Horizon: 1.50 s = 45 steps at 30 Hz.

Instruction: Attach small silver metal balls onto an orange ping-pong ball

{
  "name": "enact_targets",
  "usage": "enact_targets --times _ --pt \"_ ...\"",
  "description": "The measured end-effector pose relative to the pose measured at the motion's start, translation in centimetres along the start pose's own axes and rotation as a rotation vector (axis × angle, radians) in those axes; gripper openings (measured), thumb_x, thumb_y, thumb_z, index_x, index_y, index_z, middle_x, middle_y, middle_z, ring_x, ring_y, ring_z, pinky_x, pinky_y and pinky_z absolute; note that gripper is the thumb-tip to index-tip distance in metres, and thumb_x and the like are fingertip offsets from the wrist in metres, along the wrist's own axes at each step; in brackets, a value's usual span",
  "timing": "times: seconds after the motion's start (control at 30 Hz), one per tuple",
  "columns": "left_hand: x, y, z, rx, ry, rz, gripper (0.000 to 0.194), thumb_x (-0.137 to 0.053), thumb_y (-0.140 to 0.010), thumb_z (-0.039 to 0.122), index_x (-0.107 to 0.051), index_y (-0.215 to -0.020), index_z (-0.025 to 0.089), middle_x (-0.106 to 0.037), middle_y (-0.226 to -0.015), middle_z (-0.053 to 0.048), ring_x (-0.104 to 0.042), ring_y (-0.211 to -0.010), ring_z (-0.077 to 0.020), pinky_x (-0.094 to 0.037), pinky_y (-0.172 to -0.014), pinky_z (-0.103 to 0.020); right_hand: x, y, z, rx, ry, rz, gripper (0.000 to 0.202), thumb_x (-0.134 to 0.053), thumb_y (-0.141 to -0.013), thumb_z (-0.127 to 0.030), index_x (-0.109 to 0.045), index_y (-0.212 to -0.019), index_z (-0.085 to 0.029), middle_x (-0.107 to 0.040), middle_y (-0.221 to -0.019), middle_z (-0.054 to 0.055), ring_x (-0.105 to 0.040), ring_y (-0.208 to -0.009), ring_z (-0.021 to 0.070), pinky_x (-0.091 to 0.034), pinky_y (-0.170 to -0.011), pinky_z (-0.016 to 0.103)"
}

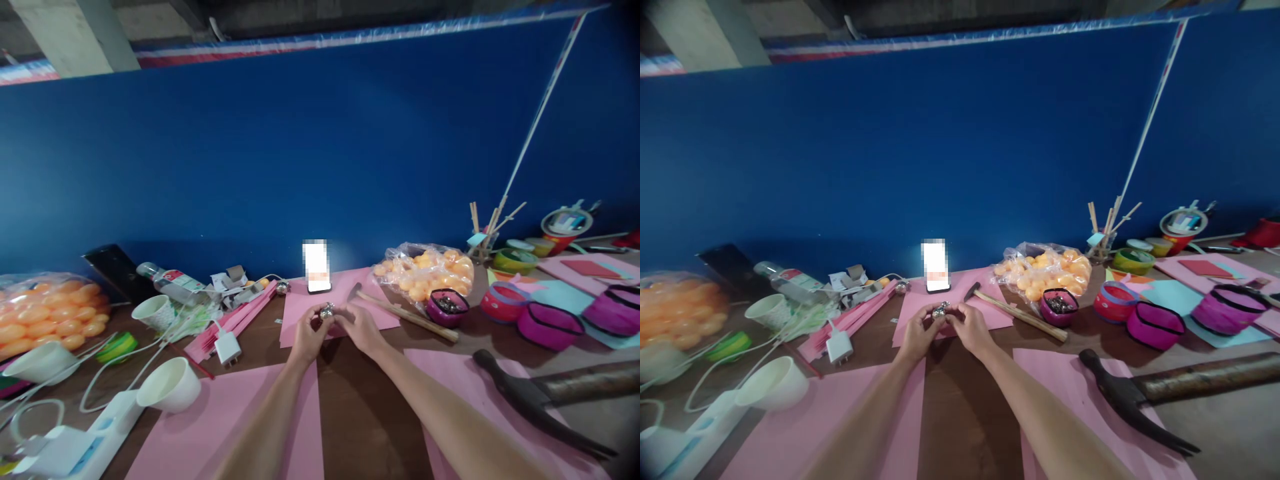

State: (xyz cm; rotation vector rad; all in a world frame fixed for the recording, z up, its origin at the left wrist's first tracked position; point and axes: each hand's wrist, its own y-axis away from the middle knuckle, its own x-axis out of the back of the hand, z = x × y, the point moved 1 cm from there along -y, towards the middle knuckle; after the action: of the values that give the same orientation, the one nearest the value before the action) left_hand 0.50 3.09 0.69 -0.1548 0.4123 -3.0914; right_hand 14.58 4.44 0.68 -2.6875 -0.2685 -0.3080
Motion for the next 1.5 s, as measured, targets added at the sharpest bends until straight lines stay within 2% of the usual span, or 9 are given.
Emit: enact_targets --times 0.17,0.3,0.43,0.53,0.63,0.83,1.03,1.23,1.5 --pt "0.2 -0.1 -0.1 0.020 0.044 0.053 0.034 -0.064 -0.066 0.029 -0.058 -0.096 0.014 -0.064 -0.090 -0.007 -0.062 -0.077 -0.0155 -0.049 -0.069 -0.026 -0.2 0.0 -0.1 0.070 0.178 0.024 0.022 -0.044 -0.082 -0.025 -0.060 -0.096 -0.017 -0.064 -0.094 0.007 -0.060 -0.082 0.0168 -0.046 -0.073 0.027" --pt "0.5 -0.1 -0.3 0.037 0.066 0.113 0.036 -0.065 -0.066 0.031 -0.056 -0.097 0.015 -0.063 -0.090 -0.007 -0.061 -0.079 -0.0158 -0.049 -0.068 -0.026 0.8 -0.2 -0.5 0.069 0.588 0.127 0.025 -0.037 -0.085 -0.023 -0.058 -0.098 -0.018 -0.062 -0.097 0.007 -0.056 -0.088 0.0179 -0.041 -0.078 0.028" --pt "0.5 -0.1 -0.6 0.058 0.133 0.166 0.042 -0.061 -0.070 0.036 -0.052 -0.107 0.017 -0.059 -0.103 -0.009 -0.060 -0.089 -0.0170 -0.050 -0.075 -0.030 2.7 -0.5 0.1 -0.144 1.043 0.230 0.033 -0.032 -0.084 -0.012 -0.051 -0.110 -0.016 -0.054 -0.113 0.012 -0.043 -0.107 0.0251 -0.032 -0.086 0.039" --pt "0.5 -0.4 -1.1 0.101 0.224 0.198 0.044 -0.055 -0.073 0.040 -0.050 -0.111 0.018 -0.058 -0.103 -0.008 -0.061 -0.086 -0.0165 -0.052 -0.074 -0.033 3.6 -0.5 1.2 -0.312 1.212 0.172 0.035 -0.029 -0.082 -0.006 -0.053 -0.106 -0.014 -0.055 -0.109 0.015 -0.045 -0.102 0.0274 -0.029 -0.083 0.044" --pt "0.8 -0.6 -1.5 0.101 0.191 0.259 0.044 -0.058 -0.071 0.039 -0.053 -0.108 0.016 -0.059 -0.099 -0.008 -0.060 -0.087 -0.0162 -0.051 -0.076 -0.032 3.9 -0.4 1.7 -0.291 1.259 0.107 0.033 -0.028 -0.084 -0.009 -0.056 -0.100 -0.017 -0.057 -0.102 0.013 -0.048 -0.095 0.0257 -0.030 -0.078 0.041" --pt "1.2 -0.8 -1.7 0.092 0.044 0.337 0.047 -0.067 -0.063 0.023 -0.054 -0.109 0.018 -0.059 -0.107 -0.009 -0.060 -0.090 -0.0165 -0.048 -0.080 -0.029 3.6 -0.5 1.2 -0.227 1.261 0.057 0.030 -0.031 -0.086 -0.014 -0.055 -0.102 -0.023 -0.058 -0.095 0.009 -0.049 -0.090 0.0229 -0.032 -0.072 0.033" --pt "1.1 -0.7 -1.7 0.124 0.141 0.378 0.050 -0.066 -0.066 0.027 -0.048 -0.112 0.017 -0.059 -0.100 -0.009 -0.061 -0.084 -0.0154 -0.051 -0.074 -0.030 3.1 -0.4 0.2 -0.171 1.318 0.102 0.032 -0.031 -0.086 -0.012 -0.051 -0.109 -0.023 -0.056 -0.094 0.010 -0.049 -0.088 0.0228 -0.033 -0.070 0.032" --pt "1.3 -0.8 -1.9 0.100 0.127 0.354 0.043 -0.064 -0.067 0.031 -0.052 -0.105 0.016 -0.060 -0.098 -0.008 -0.060 -0.085 -0.0153 -0.050 -0.076 -0.030 2.6 -0.3 -0.4 -0.066 1.341 0.086 0.036 -0.030 -0.085 -0.009 -0.045 -0.115 -0.021 -0.054 -0.092 0.009 -0.047 -0.085 0.0210 -0.035 -0.064 0.028" --pt "1.3 -1.0 -2.4 0.138 0.245 0.333 0.048 -0.062 -0.068 0.034 -0.048 -0.112 0.018 -0.062 -0.092 -0.006 -0.061 -0.078 -0.0134 -0.050 -0.072 -0.029 1.9 -0.1 -1.7 0.009 1.293 0.054 0.023 -0.034 -0.087 -0.017 -0.056 -0.093 -0.020 -0.053 -0.091 0.008 -0.044 -0.088 0.0210 -0.033 -0.067 0.029"
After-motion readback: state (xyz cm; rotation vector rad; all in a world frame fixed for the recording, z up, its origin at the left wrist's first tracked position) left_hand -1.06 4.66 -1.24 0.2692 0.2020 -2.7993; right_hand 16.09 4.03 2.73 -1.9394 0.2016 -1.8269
